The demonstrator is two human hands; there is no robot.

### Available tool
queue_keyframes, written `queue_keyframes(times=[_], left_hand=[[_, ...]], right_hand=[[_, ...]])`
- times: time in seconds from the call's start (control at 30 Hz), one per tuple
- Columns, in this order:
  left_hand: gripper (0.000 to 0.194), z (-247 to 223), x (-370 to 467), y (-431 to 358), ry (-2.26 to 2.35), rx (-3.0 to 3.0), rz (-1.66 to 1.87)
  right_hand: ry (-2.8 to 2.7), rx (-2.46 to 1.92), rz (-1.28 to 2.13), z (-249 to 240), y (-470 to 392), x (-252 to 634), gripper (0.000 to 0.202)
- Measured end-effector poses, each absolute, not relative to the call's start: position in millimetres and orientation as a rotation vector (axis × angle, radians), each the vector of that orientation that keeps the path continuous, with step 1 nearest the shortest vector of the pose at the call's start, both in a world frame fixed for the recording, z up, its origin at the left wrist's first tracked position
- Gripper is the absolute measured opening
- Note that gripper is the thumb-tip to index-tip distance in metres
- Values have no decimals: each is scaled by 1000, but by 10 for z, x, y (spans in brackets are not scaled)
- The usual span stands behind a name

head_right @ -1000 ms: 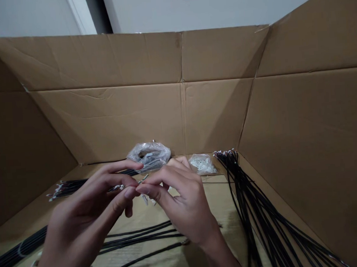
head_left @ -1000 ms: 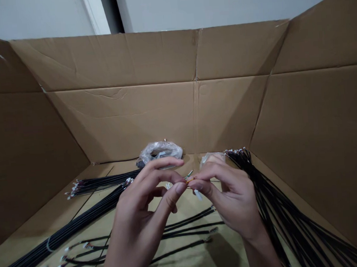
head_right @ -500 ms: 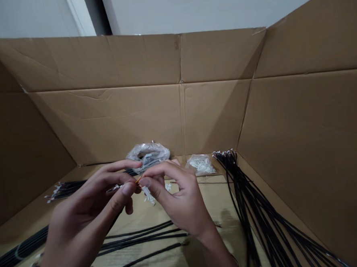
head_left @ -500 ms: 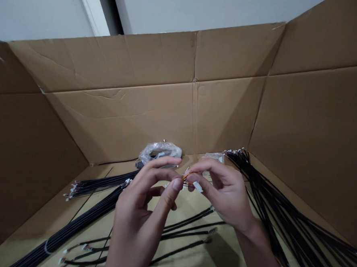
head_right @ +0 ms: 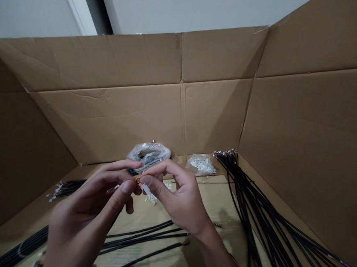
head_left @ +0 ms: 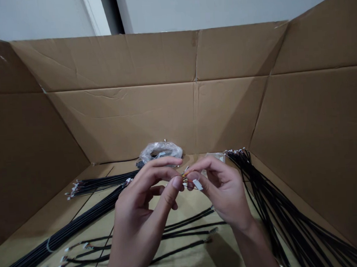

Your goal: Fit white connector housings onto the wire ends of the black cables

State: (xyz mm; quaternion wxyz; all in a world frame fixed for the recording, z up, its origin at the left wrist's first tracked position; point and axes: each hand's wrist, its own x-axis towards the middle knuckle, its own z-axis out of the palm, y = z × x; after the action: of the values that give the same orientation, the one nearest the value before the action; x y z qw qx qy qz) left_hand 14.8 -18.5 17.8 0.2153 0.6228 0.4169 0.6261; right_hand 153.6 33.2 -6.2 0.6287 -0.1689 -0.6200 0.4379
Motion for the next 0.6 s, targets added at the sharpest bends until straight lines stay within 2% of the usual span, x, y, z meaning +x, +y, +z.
queue_keyframes(times=[0.17,0.33,0.6], left_hand=[[18,186,153,-218,1147,1728,1794],[17,171,51,-155,1109,1807,1664],[13,148,2,-100,1145,1939,1620]], right_hand=[[-1371,-458,1045,-52,355,1508,7],[-1328,-441,1216,-51,397,1473,12],[-1346,-495,1199,-52,400,1459,13]])
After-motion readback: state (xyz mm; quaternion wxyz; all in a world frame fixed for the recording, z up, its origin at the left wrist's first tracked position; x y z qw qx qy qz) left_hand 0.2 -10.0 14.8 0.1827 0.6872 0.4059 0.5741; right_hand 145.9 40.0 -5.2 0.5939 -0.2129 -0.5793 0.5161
